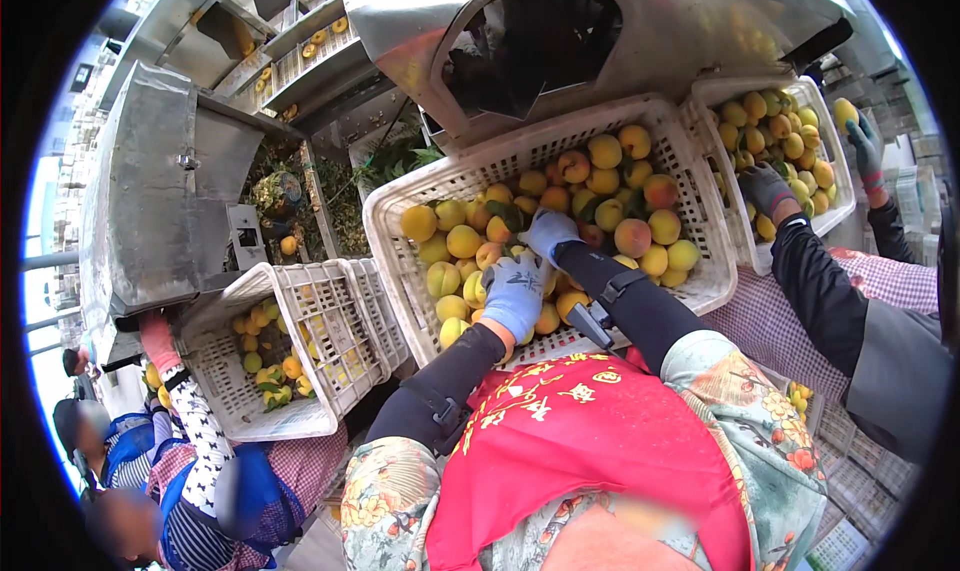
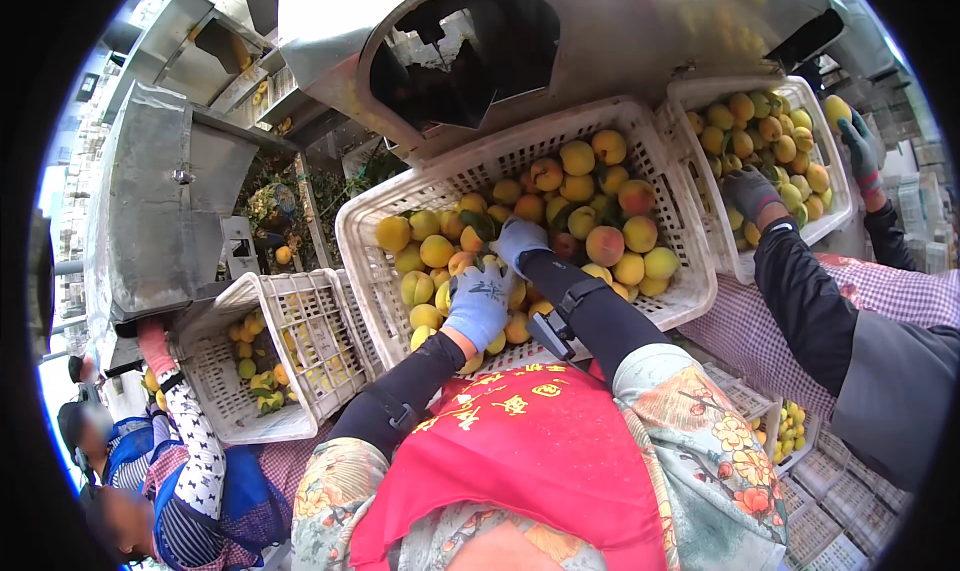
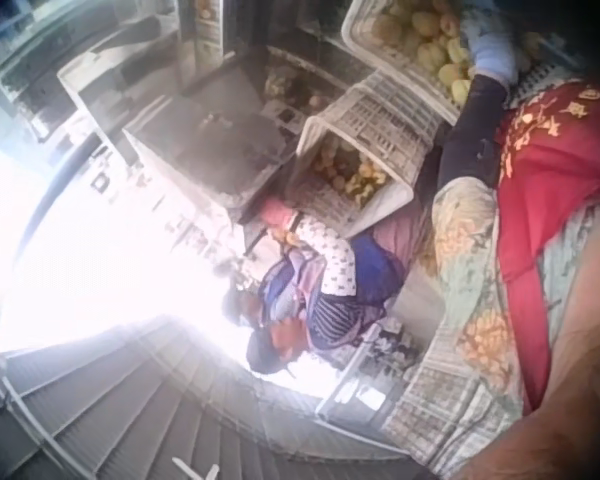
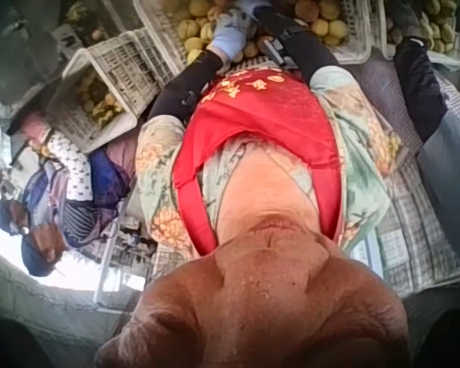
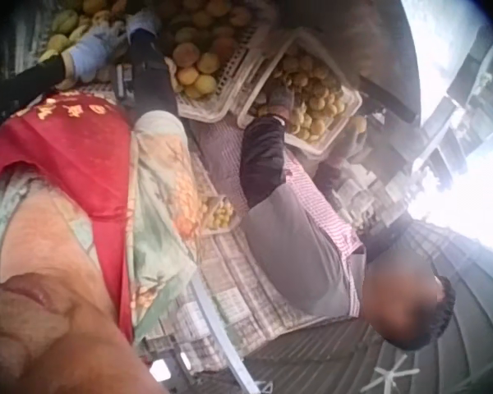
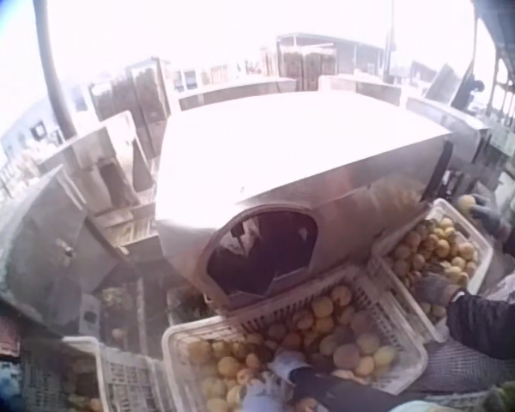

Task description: Sorting fruit and placing them into a sorting machine for processing.

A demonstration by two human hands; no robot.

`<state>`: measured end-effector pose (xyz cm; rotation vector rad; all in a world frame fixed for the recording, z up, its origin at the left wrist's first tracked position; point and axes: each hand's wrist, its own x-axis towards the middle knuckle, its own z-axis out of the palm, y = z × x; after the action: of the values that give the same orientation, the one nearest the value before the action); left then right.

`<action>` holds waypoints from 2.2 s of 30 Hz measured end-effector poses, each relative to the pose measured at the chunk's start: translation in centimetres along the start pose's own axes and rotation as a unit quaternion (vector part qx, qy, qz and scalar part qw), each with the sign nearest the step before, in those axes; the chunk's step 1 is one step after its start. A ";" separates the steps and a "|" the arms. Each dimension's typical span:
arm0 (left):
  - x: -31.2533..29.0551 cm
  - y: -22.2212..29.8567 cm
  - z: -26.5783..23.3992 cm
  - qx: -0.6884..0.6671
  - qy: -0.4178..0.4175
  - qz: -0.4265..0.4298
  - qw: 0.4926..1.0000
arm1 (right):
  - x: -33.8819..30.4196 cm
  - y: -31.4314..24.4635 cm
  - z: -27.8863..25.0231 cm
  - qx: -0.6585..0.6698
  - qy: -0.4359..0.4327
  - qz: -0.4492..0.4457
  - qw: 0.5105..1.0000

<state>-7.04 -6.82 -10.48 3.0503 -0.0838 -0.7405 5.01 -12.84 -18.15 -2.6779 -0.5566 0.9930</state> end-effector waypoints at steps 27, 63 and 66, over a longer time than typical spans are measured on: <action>1.8 -6.6 -8.7 -0.794 0.250 0.056 0.551 | -10.5 -4.6 -14.9 0.337 0.270 -0.292 0.853; 1.7 -8.8 -13.0 -0.875 0.232 0.077 0.418 | -10.0 -6.2 -14.8 0.117 0.397 -0.322 0.852; 2.2 -8.1 -10.2 -0.794 0.323 -0.001 0.515 | -9.0 -6.7 -15.5 0.122 0.481 -0.277 0.823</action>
<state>0.01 1.06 -2.54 1.2435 0.3774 0.3695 7.20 -11.91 0.89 -2.1549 -0.7941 -0.4308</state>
